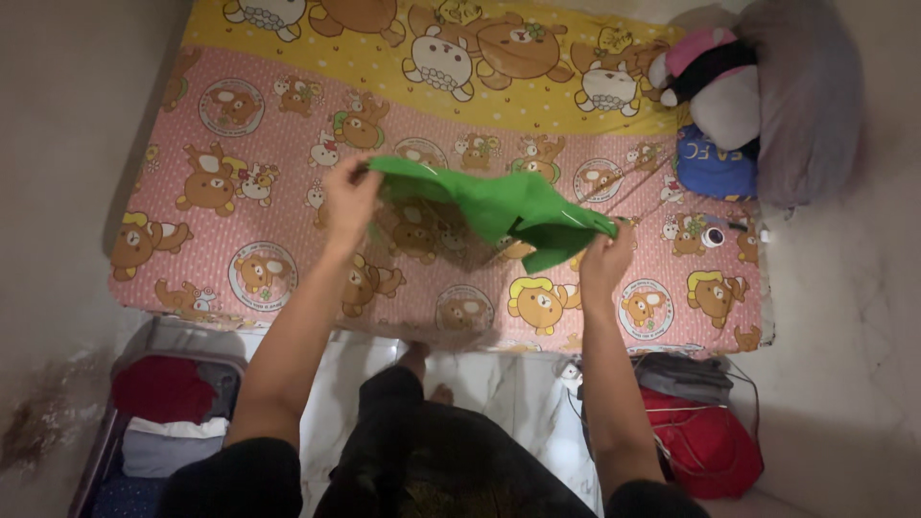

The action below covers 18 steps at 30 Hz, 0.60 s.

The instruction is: The person folds several shirts one by one on a bed and places them into a drawer. The shirts include a green short-sleeved shirt, a red long-sleeved shirt, a blue and white short-sleeved shirt, a dark blue polka-dotted shirt, and a white short-sleeved shirt.

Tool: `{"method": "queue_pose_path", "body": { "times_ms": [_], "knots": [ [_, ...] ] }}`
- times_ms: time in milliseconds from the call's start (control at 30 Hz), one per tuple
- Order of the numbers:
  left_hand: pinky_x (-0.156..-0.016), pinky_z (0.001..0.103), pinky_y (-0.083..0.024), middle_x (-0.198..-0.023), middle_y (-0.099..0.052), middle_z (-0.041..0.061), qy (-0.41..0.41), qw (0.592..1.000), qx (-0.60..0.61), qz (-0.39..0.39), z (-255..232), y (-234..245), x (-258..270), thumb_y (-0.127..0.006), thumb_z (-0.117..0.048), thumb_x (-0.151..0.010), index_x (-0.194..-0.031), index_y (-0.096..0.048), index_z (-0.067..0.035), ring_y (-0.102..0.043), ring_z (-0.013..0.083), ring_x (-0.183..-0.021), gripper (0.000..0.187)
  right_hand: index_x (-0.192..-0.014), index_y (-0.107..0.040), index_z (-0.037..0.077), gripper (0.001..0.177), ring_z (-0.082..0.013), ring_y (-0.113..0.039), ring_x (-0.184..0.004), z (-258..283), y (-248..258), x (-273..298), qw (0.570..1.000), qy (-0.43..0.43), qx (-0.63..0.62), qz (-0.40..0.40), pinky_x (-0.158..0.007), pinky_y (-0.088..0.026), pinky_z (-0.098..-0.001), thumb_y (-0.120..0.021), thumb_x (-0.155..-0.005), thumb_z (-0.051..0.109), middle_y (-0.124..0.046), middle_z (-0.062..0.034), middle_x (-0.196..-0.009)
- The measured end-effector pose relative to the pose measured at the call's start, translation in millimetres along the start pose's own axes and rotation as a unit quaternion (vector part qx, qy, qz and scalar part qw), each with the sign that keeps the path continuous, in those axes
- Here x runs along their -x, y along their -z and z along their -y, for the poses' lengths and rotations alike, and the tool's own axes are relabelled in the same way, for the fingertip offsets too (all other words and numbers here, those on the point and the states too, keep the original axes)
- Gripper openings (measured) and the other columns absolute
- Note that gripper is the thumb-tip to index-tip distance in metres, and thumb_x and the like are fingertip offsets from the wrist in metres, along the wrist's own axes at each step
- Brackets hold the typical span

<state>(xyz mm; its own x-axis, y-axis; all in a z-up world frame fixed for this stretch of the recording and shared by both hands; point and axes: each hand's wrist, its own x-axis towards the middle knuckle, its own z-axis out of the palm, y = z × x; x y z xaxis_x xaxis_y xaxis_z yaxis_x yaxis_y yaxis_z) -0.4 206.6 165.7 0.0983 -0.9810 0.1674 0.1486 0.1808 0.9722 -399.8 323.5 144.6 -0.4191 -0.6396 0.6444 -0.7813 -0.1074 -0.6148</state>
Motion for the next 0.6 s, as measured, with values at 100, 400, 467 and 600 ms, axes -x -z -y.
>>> {"method": "queue_pose_path", "body": {
  "times_ms": [100,400,467,600],
  "knots": [
    [-0.075,0.023,-0.054,-0.094,-0.073,0.001,-0.139,0.990,-0.026,-0.005,-45,9,8,-0.070,-0.001,-0.096,-0.112,-0.075,0.000,-0.066,0.0085,-0.084,0.017,-0.115,-0.066,-0.002,0.020,-0.0291,-0.064,-0.106,29,32,-16,0.996,0.042,-0.056,-0.055,-0.083,-0.056,-0.0383,-0.061,-0.095,-0.005,-0.062,-0.0191,-0.117],
    [-0.073,0.039,-0.054,-0.093,-0.072,0.019,-0.238,0.913,-0.330,-0.023,-64,43,-56,-0.072,-0.012,-0.097,-0.109,-0.076,-0.001,-0.071,0.0323,-0.082,0.016,-0.123,-0.069,0.001,0.022,-0.0169,-0.066,-0.101,25,37,-76,0.991,-0.009,-0.135,0.017,-0.084,-0.056,-0.0284,-0.060,-0.104,-0.001,-0.071,-0.0102,-0.117],
    [-0.067,0.039,-0.053,-0.088,-0.073,0.019,-0.165,0.921,-0.352,0.009,-19,42,-83,-0.072,-0.015,-0.096,-0.105,-0.078,-0.002,-0.071,0.0319,-0.077,0.018,-0.119,-0.071,0.002,0.017,-0.0148,-0.066,-0.085,-11,-1,-74,0.964,-0.135,-0.212,0.083,-0.074,-0.054,-0.0272,-0.064,-0.104,0.005,-0.073,-0.0077,-0.102],
    [-0.062,0.038,-0.054,-0.080,-0.075,0.014,-0.033,0.944,-0.327,0.033,87,47,-96,-0.074,-0.018,-0.089,-0.095,-0.078,0.000,-0.070,0.0209,-0.068,0.019,-0.110,-0.077,0.001,0.018,-0.0126,-0.060,-0.069,-89,-76,-35,0.946,-0.255,-0.122,0.158,-0.061,-0.047,-0.0277,-0.072,-0.100,0.014,-0.071,-0.0078,-0.084]
  ]
}}
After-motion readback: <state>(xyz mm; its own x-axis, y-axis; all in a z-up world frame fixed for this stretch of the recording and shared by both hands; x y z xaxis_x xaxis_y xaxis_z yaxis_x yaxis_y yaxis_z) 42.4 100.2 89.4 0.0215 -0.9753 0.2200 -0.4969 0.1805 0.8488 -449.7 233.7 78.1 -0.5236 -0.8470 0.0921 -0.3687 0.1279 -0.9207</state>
